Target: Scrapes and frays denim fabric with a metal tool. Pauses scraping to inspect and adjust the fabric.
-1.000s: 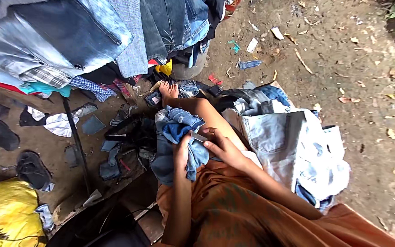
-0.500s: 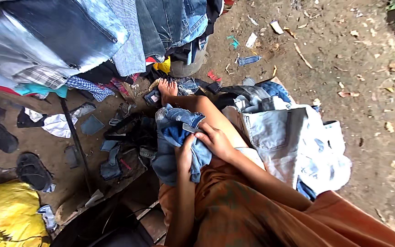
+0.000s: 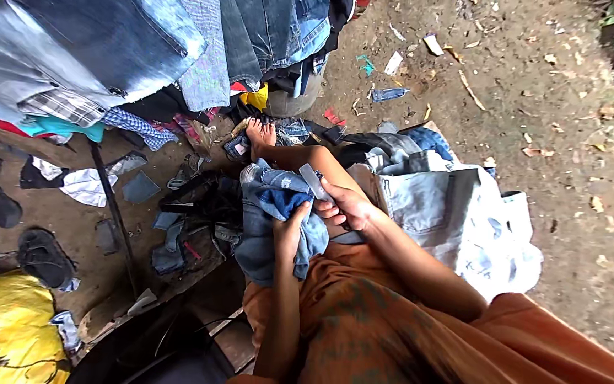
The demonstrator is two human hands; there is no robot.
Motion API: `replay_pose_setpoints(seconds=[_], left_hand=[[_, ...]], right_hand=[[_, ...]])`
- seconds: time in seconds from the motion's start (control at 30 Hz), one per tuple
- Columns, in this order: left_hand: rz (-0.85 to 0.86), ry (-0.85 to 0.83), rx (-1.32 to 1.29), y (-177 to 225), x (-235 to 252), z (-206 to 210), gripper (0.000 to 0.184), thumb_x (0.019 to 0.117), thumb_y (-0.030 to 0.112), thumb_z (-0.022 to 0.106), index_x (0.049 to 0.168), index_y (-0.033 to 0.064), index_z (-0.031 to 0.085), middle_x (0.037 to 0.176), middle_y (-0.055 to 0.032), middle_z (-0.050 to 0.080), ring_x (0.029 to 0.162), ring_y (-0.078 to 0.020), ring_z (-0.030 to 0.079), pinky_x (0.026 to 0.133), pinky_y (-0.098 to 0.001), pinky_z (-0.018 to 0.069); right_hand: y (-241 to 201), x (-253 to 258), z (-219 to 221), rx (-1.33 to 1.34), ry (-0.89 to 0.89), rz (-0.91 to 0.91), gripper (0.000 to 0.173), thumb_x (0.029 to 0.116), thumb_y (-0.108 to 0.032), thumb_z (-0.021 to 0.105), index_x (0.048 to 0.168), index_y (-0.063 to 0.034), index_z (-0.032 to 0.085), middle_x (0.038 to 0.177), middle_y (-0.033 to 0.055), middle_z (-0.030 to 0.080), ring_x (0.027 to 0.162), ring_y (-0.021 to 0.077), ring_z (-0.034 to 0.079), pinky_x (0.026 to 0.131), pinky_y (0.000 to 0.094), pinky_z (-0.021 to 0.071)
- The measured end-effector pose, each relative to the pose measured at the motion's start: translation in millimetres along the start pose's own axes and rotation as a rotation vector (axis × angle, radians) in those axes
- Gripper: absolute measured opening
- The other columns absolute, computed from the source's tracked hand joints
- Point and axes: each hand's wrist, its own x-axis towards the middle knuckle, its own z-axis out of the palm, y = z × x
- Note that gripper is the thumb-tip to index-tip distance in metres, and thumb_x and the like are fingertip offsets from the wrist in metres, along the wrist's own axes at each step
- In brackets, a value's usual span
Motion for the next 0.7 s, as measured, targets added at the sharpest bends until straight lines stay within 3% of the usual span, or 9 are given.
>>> replay_pose_setpoints(seconds=[0.07,0.13,0.2,0.23,0.27,0.33,0.43,0.6,0.7], left_hand=[[0.011,0.001,0.049,0.3,1.2,0.1,0.026,0.0868,-0.006,0.071,0.111,-0.0061,0.062,0.095,-0.0071,0.072,0.092,-0.0078,0.069,0.09,-0.0264,0.0573],[0.007,0.006,0.043,0.0,2.1,0.2,0.025,0.0867,-0.007,0.07,0.11,-0.0057,0.062,0.095,-0.0068,0.072,0.091,-0.0079,0.069,0.089,-0.0263,0.0575],[-0.002,0.012,-0.002,-0.5,2.2,-1.1,0.024,0.0886,-0.008,0.067,0.112,-0.0057,0.061,0.095,-0.0082,0.071,0.092,-0.0099,0.069,0.089,-0.0281,0.0577],[-0.005,0.019,-0.026,0.2,1.2,-1.0,0.023,0.0896,-0.008,0.064,0.112,-0.0051,0.061,0.095,-0.0079,0.071,0.091,-0.0099,0.069,0.088,-0.0284,0.0578],[-0.004,0.023,-0.045,1.0,0.0,-0.9,0.022,0.0904,-0.009,0.063,0.112,-0.0045,0.061,0.094,-0.0072,0.071,0.091,-0.0096,0.069,0.088,-0.0283,0.0578],[-0.001,0.022,-0.061,2.3,-2.6,-1.1,0.021,0.091,-0.009,0.061,0.111,-0.0032,0.061,0.094,-0.0061,0.071,0.091,-0.0093,0.069,0.088,-0.0285,0.0578],[-0.028,0.03,-0.07,6.5,-4.9,-1.8,0.017,0.0915,-0.009,0.061,0.108,-0.002,0.062,0.09,-0.0056,0.071,0.088,-0.0095,0.069,0.086,-0.028,0.058],[-0.042,-0.002,-0.064,8.4,-7.4,-5.2,0.021,0.0921,-0.008,0.062,0.112,-0.003,0.062,0.095,-0.0064,0.072,0.092,-0.0098,0.07,0.09,-0.028,0.0573],[-0.01,-0.02,-0.03,3.6,-8.8,-5.7,0.02,0.0891,-0.01,0.064,0.108,-0.0035,0.062,0.092,-0.0053,0.072,0.09,-0.0084,0.07,0.089,-0.027,0.0575]], right_hand=[[2.7,-7.9,8.7,-0.352,0.141,-0.168,0.035,0.1118,-0.035,0.029,0.091,-0.0153,0.051,0.064,-0.0078,0.046,0.046,-0.0019,0.038,0.042,0.0123,0.031],[14.0,-12.1,8.4,-0.702,0.252,-0.403,0.021,0.107,-0.025,0.044,0.103,-0.01,0.058,0.071,-0.0061,0.052,0.058,-0.0004,0.046,0.055,0.0175,0.0391],[25.5,-17.3,2.5,-1.025,0.333,-0.518,0.038,0.1048,-0.033,0.053,0.126,-0.0025,0.061,0.092,0.0067,0.069,0.083,0.0112,0.066,0.08,0.0337,0.055],[30.2,-19.6,1.9,-1.145,0.368,-0.529,0.047,0.1048,-0.039,0.052,0.133,-0.0017,0.059,0.098,0.0124,0.071,0.09,0.02,0.069,0.085,0.0431,0.0558],[33.8,-21.5,3.0,-1.245,0.403,-0.534,0.052,0.1048,-0.043,0.05,0.135,-0.0011,0.057,0.098,0.0161,0.071,0.091,0.028,0.07,0.083,0.0506,0.0557],[39.8,-23.9,4.8,-1.403,0.467,-0.573,0.055,0.1047,-0.045,0.049,0.134,0.0003,0.058,0.09,0.0183,0.071,0.083,0.0358,0.071,0.073,0.0558,0.056],[45.8,-25.5,2.1,-1.535,0.523,-0.659,0.055,0.1044,-0.045,0.049,0.132,0.002,0.06,0.084,0.0188,0.071,0.073,0.0377,0.071,0.064,0.0549,0.0561],[45.7,-22.9,-0.6,-1.554,0.565,-0.722,0.053,0.1045,-0.043,0.05,0.132,0.001,0.061,0.084,0.0185,0.071,0.071,0.0369,0.071,0.061,0.0536,0.0563],[42.0,-13.5,0.9,-1.571,0.555,-0.747,0.053,0.1025,-0.045,0.053,0.123,0.0025,0.064,0.084,0.019,0.07,0.071,0.0378,0.071,0.06,0.0541,0.0556]])
